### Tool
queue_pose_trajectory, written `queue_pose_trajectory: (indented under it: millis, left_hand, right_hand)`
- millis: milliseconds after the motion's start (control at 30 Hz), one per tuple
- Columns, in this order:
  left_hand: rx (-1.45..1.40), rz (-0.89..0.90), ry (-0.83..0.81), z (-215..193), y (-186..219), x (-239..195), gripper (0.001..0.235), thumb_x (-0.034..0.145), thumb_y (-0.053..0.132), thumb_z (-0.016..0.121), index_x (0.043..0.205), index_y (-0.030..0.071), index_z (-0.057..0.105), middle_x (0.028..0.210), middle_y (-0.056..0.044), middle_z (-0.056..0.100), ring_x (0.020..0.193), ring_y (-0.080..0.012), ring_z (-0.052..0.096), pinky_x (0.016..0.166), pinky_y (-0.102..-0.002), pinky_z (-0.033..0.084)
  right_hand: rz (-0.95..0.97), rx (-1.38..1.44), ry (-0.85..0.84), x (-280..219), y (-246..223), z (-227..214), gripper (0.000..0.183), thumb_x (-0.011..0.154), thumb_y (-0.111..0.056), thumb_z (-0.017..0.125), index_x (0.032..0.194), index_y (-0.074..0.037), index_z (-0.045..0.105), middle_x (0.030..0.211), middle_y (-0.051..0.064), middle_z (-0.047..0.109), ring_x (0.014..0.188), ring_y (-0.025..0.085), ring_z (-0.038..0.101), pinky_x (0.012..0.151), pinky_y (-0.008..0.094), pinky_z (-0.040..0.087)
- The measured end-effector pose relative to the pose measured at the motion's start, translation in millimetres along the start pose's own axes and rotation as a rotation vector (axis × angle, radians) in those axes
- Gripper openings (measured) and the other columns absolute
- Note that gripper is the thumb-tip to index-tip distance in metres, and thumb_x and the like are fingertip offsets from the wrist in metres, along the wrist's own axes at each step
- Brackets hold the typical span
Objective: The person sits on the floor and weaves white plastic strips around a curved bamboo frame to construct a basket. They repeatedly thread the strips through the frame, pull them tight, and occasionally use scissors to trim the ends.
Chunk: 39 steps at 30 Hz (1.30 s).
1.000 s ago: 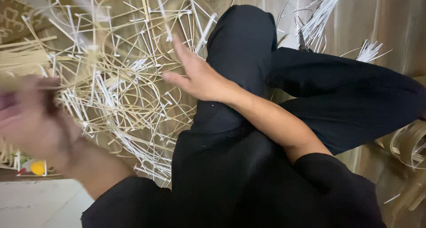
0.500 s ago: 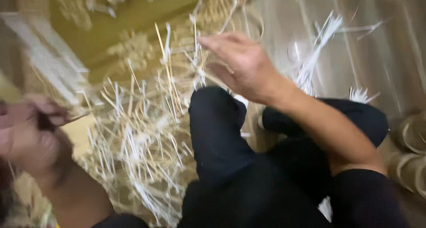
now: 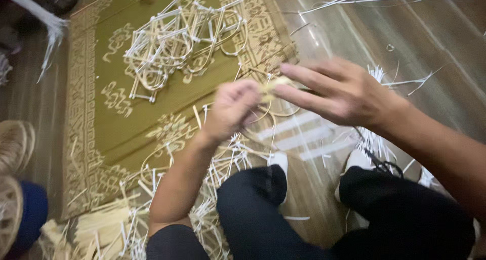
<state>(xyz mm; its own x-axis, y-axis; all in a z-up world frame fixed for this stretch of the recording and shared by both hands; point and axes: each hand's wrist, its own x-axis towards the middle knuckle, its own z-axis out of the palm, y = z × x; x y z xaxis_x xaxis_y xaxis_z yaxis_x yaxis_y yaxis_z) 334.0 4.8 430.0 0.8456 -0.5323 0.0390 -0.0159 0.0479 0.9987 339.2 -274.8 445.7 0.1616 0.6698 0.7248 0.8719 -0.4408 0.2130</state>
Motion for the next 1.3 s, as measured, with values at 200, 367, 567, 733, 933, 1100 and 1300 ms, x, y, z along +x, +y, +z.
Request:
queue_pose_trajectory:
  millis: [200,367,567,733,933,1100,1300]
  left_hand:
    - [-0.359,-0.149,-0.337,10.6,-79.7,33.8,0.03,0.109,0.031,0.057,0.103,0.003,0.064,0.076,-0.004,0.066,0.064,-0.012,0.063,0.058,-0.026,0.051]
    - [-0.366,-0.232,-0.019,29.3,-179.9,31.0,0.03,0.104,0.029,0.061,0.1,-0.001,0.063,0.074,-0.006,0.064,0.059,-0.0113,0.059,0.053,-0.025,0.046]
    - [-0.133,-0.079,0.113,34.6,-237.3,22.3,0.039,0.11,0.036,0.061,0.091,0.001,0.062,0.071,-0.004,0.06,0.057,-0.0087,0.055,0.053,-0.023,0.04]
    - [0.01,0.041,0.127,38.5,-261.9,27.4,0.048,0.109,0.042,0.061,0.083,0.003,0.059,0.067,-0.004,0.059,0.054,-0.01,0.055,0.052,-0.024,0.042]
    - [-0.117,0.143,0.203,45.8,-273.1,22.9,0.053,0.108,0.045,0.062,0.078,0.002,0.056,0.067,-0.006,0.058,0.049,-0.0099,0.054,0.048,-0.023,0.042]
    - [-0.029,0.139,0.208,41.7,-270.3,23.0,0.054,0.109,0.045,0.061,0.078,0.001,0.057,0.065,-0.004,0.058,0.049,-0.0108,0.054,0.048,-0.025,0.042]
    - [0.009,0.102,0.216,35.7,-266.0,15.9,0.054,0.108,0.045,0.061,0.076,0.002,0.057,0.064,-0.003,0.057,0.048,-0.01,0.052,0.044,-0.023,0.038]
  right_hand:
    - [0.106,0.153,0.017,-96.1,31.4,26.0,0.024,0.097,-0.014,0.07,0.122,-0.014,0.074,0.105,0.009,0.075,0.065,0.013,0.068,0.053,0.028,0.057]
    - [0.153,0.182,0.108,-171.2,32.4,69.5,0.02,0.098,-0.025,0.072,0.115,-0.017,0.078,0.105,0.011,0.075,0.058,0.009,0.06,0.047,0.025,0.05]
    - [0.222,0.199,0.144,-225.3,10.0,119.3,0.016,0.094,-0.026,0.08,0.108,-0.02,0.084,0.105,0.009,0.075,0.066,0.011,0.066,0.051,0.025,0.053]
    - [0.296,0.172,0.133,-244.2,-6.2,144.8,0.024,0.1,-0.021,0.081,0.123,-0.018,0.079,0.121,0.014,0.076,0.095,0.021,0.075,0.075,0.028,0.064]
    - [0.307,0.03,0.122,-241.7,-10.7,145.2,0.034,0.093,-0.014,0.085,0.124,-0.022,0.071,0.116,0.013,0.076,0.1,0.028,0.076,0.077,0.033,0.067]
    - [0.36,0.061,0.056,-241.1,-9.8,146.4,0.034,0.091,-0.013,0.084,0.122,-0.022,0.071,0.115,0.016,0.076,0.104,0.031,0.075,0.084,0.035,0.064]
    - [0.347,0.319,0.079,-245.8,-10.6,149.7,0.029,0.103,-0.024,0.08,0.131,-0.024,0.073,0.124,0.018,0.074,0.107,0.028,0.074,0.084,0.033,0.062]
